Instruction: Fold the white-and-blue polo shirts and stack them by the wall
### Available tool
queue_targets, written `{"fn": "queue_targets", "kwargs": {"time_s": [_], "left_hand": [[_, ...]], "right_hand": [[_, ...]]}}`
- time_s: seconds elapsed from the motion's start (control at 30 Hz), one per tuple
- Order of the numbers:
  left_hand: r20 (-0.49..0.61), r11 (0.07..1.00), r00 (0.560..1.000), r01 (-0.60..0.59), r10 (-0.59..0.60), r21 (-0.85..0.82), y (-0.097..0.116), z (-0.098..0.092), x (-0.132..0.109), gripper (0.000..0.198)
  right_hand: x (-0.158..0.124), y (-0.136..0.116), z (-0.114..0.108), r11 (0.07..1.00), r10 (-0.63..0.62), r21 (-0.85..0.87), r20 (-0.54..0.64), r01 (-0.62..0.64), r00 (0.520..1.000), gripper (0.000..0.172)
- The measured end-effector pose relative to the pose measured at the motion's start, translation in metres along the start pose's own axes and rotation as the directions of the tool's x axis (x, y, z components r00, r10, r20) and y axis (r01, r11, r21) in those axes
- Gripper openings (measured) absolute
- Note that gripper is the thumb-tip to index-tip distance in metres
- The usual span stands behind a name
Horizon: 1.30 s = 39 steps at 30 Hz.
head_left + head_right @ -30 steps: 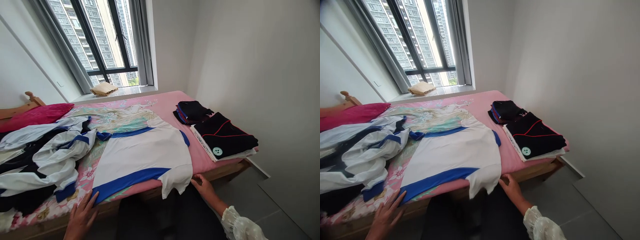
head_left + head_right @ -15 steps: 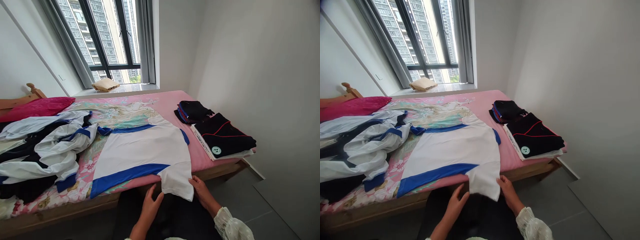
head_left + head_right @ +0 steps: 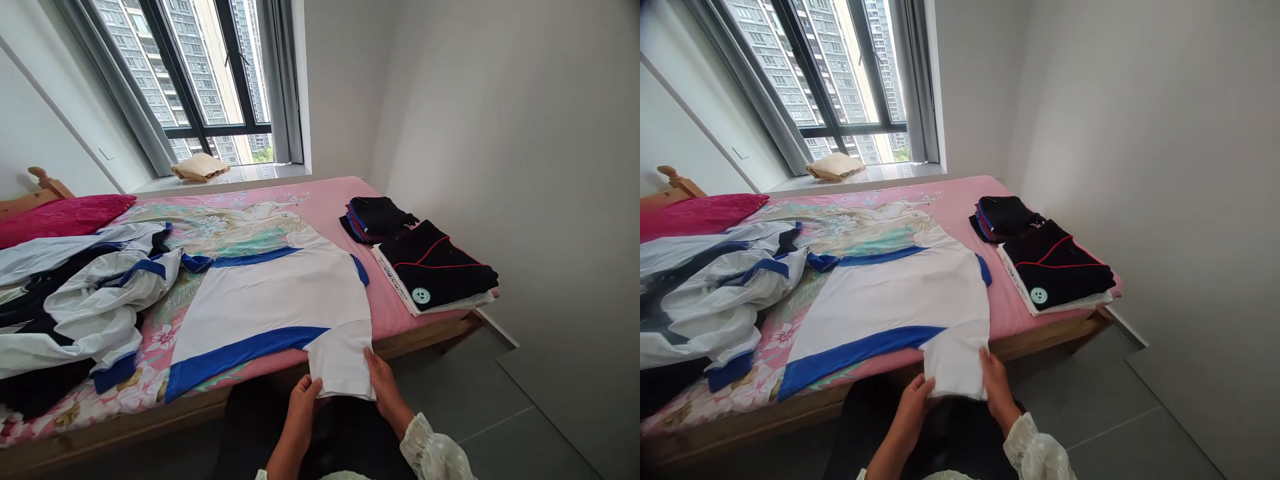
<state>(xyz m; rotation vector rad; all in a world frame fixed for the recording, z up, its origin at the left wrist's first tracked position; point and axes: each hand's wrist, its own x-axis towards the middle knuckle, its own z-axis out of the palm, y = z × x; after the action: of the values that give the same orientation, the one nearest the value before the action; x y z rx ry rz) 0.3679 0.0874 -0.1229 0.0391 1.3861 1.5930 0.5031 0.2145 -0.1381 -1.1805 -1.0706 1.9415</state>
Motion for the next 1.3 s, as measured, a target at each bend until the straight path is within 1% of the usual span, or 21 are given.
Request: {"fn": "queue_targets", "kwargs": {"time_s": [0.1, 0.17, 0.2, 0.27, 0.33, 0.4, 0.47, 0.63, 0.7, 0.8, 0.83, 0.87, 0.9, 0.97, 1.03, 1.1, 1.17, 1.2, 1.23, 1.27, 1.3], "left_hand": [[-0.006, 1.000, 1.000, 0.017, -0.017, -0.015, 0.004, 0.006, -0.003, 0.029], [0.013, 0.998, 0.999, 0.052, -0.051, -0.038, 0.007, 0.012, -0.005, 0.036], [0.023, 0.996, 0.997, 0.076, -0.076, -0.039, 0.008, 0.016, -0.006, 0.041], [0.033, 0.992, 0.991, 0.127, -0.126, -0.016, 0.009, 0.021, -0.008, 0.046], [0.013, 0.987, 0.986, 0.164, -0.164, 0.004, 0.008, 0.023, -0.008, 0.038], [-0.010, 0.982, 0.982, 0.189, -0.189, -0.018, 0.006, 0.021, -0.009, 0.029], [-0.012, 0.978, 0.978, 0.206, -0.206, -0.045, 0.004, 0.018, -0.011, 0.024], [0.031, 0.969, 0.973, 0.229, -0.228, -0.086, 0.009, 0.018, -0.022, 0.024], [0.053, 0.966, 0.971, 0.238, -0.234, -0.101, 0.012, 0.022, -0.025, 0.030], [0.089, 0.959, 0.965, 0.255, -0.246, -0.122, 0.011, 0.030, -0.025, 0.044], [0.094, 0.956, 0.963, 0.265, -0.254, -0.129, 0.010, 0.033, -0.024, 0.046], [0.089, 0.953, 0.961, 0.271, -0.261, -0.137, 0.008, 0.036, -0.024, 0.047], [0.075, 0.950, 0.961, 0.273, -0.265, -0.149, 0.006, 0.039, -0.024, 0.046], [0.038, 0.946, 0.963, 0.269, -0.267, -0.181, 0.004, 0.044, -0.025, 0.040], [0.017, 0.940, 0.966, 0.254, -0.257, -0.225, 0.004, 0.049, -0.029, 0.035], [0.024, 0.933, 0.968, 0.248, -0.250, -0.260, 0.008, 0.052, -0.033, 0.031], [0.030, 0.929, 0.966, 0.255, -0.257, -0.269, 0.013, 0.054, -0.036, 0.027], [0.032, 0.927, 0.964, 0.262, -0.264, -0.267, 0.015, 0.055, -0.037, 0.026], [0.034, 0.925, 0.962, 0.270, -0.271, -0.266, 0.017, 0.056, -0.038, 0.025], [0.037, 0.923, 0.960, 0.277, -0.277, -0.266, 0.019, 0.057, -0.039, 0.024], [0.037, 0.921, 0.959, 0.282, -0.282, -0.269, 0.020, 0.058, -0.039, 0.023]], "right_hand": [[-0.010, -0.004, -0.001, 0.992, 0.120, 0.026, 0.194, -0.127, 0.974, 0.047], [-0.019, -0.010, -0.005, 0.985, 0.156, 0.028, 0.274, -0.171, 0.949, 0.046], [-0.024, -0.013, -0.007, 0.982, 0.170, 0.028, 0.290, -0.185, 0.942, 0.046], [-0.030, -0.016, -0.012, 0.978, 0.192, 0.026, 0.285, -0.208, 0.939, 0.044], [-0.034, -0.016, -0.018, 0.976, 0.203, 0.020, 0.267, -0.215, 0.942, 0.039], [-0.036, -0.014, -0.024, 0.977, 0.198, 0.024, 0.253, -0.211, 0.947, 0.036], [-0.038, -0.012, -0.028, 0.979, 0.186, 0.041, 0.242, -0.202, 0.952, 0.034], [-0.050, -0.016, -0.031, 0.976, 0.166, 0.098, 0.224, -0.192, 0.960, 0.031], [-0.056, -0.017, -0.030, 0.977, 0.147, 0.120, 0.224, -0.177, 0.963, 0.037], [-0.061, -0.015, -0.031, 0.982, 0.093, 0.139, 0.210, -0.124, 0.973, 0.064], [-0.062, -0.013, -0.031, 0.985, 0.070, 0.142, 0.202, -0.100, 0.977, 0.070], [-0.062, -0.012, -0.031, 0.986, 0.050, 0.144, 0.193, -0.079, 0.980, 0.072], [-0.061, -0.012, -0.032, 0.988, 0.039, 0.143, 0.182, -0.065, 0.983, 0.069], [-0.060, -0.011, -0.034, 0.990, 0.037, 0.128, 0.155, -0.057, 0.987, 0.054], [-0.059, -0.012, -0.036, 0.993, 0.034, 0.104, 0.159, -0.051, 0.987, 0.041], [-0.059, -0.010, -0.039, 0.997, -0.005, 0.071, 0.223, -0.012, 0.975, 0.040], [-0.058, -0.005, -0.042, 0.996, -0.079, -0.014, 0.278, 0.086, 0.957, 0.051], [-0.057, -0.002, -0.044, 0.981, -0.137, -0.095, 0.270, 0.168, 0.953, 0.057], [-0.056, 0.002, -0.046, 0.941, -0.216, -0.207, 0.243, 0.268, 0.946, 0.061], [-0.054, 0.006, -0.048, 0.862, -0.316, -0.341, 0.216, 0.374, 0.924, 0.064], [-0.052, 0.010, -0.050, 0.744, -0.419, -0.477, 0.212, 0.468, 0.883, 0.066]]}}
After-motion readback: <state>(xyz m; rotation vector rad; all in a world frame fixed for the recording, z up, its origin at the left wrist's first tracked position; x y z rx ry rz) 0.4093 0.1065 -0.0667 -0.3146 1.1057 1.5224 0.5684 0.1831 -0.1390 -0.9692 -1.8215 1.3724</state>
